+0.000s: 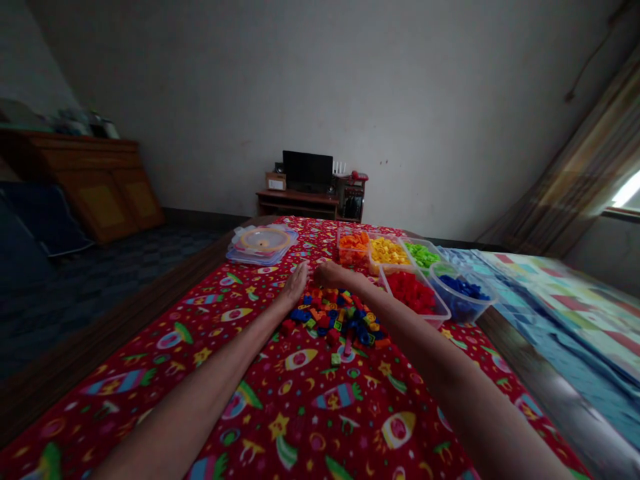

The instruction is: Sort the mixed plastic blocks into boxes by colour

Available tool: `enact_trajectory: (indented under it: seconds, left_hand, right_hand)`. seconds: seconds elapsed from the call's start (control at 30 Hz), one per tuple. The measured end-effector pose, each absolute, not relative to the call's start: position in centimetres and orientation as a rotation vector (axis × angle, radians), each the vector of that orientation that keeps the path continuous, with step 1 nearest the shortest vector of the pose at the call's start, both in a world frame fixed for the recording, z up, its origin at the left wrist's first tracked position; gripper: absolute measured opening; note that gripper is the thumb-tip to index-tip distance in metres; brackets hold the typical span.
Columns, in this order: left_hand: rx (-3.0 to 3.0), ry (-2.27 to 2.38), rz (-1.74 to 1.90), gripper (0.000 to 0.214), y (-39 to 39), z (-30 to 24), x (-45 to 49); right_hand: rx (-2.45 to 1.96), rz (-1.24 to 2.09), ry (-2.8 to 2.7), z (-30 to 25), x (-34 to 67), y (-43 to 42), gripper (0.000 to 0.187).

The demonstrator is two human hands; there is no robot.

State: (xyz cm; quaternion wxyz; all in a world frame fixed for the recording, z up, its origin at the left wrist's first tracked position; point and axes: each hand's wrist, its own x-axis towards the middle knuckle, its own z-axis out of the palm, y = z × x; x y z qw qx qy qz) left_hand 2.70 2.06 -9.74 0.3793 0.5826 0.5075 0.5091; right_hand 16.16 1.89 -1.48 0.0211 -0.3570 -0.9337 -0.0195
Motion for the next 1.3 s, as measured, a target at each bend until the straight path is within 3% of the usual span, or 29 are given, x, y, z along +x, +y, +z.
enact_trajectory:
  seconds: [0.3,0.5,0.67,1.07,1.3]
  left_hand:
    - [2.005,1.025,0.913,0.036,0.5,-7.6,3.2]
    - [2.221,1.088,0.855,0.033,0.3,-6.4,3.3]
    - [2.406,1.098,0.762,0.029,-0.3,-5.6,3.8]
    - [2.620,1.215,0.669,0.012,-2.5,-5.7,5.5]
    - [2.666,1.280,0.678,0.007,-2.7,-5.4,5.8]
  right_hand:
    - [-1.377,0.112,-2.526,-2.2,21.5,-1.8,0.040]
    - [-1.367,0.116,-2.601,-2.7,23.0,-4.2,0.025]
    - [-1.338,0.050,-2.775,-2.9,22.8,-4.7,0.035]
    - [-1.428,0.162,-2.405,-1.8,24.7,-4.4,0.025]
    - [-1.426,0.321,-2.243,-0.7,25.0,-4.4,0.030]
